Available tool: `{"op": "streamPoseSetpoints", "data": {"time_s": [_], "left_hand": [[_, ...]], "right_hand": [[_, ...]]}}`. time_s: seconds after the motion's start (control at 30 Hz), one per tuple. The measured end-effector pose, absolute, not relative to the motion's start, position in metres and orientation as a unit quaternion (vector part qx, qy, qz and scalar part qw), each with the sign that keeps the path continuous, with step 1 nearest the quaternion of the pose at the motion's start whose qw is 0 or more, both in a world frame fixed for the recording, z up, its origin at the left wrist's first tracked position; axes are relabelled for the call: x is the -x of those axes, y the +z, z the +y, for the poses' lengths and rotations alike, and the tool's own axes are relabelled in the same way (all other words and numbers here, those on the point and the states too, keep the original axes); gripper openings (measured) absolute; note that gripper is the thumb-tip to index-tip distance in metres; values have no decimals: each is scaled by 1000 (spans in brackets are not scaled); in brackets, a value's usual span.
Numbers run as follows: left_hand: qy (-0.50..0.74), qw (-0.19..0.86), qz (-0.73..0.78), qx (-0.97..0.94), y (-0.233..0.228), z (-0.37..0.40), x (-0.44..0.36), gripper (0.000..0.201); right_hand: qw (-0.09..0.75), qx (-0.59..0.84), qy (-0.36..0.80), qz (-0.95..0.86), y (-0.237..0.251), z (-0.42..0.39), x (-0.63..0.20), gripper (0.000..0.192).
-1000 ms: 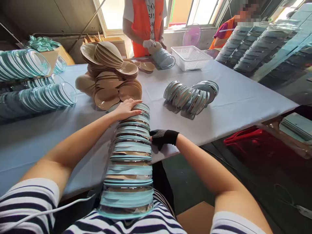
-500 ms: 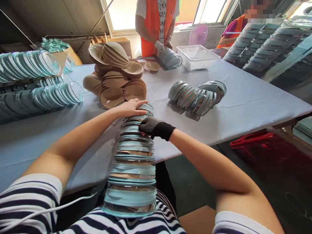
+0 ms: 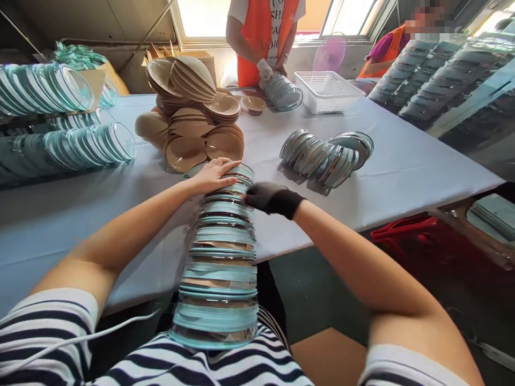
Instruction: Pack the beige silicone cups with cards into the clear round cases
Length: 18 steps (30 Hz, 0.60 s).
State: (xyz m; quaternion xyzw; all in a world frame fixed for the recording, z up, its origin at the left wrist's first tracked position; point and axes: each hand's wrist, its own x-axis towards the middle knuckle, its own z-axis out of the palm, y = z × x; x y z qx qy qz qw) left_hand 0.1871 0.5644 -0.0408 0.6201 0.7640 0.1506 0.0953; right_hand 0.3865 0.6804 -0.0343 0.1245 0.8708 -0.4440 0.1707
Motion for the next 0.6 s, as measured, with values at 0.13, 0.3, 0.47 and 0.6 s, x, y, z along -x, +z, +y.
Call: {"op": "streamPoseSetpoints", "data": {"time_s": [0.13, 0.3, 0.47, 0.6], "left_hand": [[166, 95, 763, -618, -45, 561, -191, 67], [159, 89, 760, -624, -44, 569, -188, 65], [155, 79, 764, -622, -44, 566, -186, 66], [153, 80, 766, -619, -44, 566, -184, 66]], "right_hand": [[315, -189, -532, 763, -83, 678, -439, 13], [345, -220, -709, 574, -104, 663, -450, 22], [336, -218, -736, 546, -90, 661, -452, 38], [293, -227, -746, 553, -99, 661, -456, 47]]}}
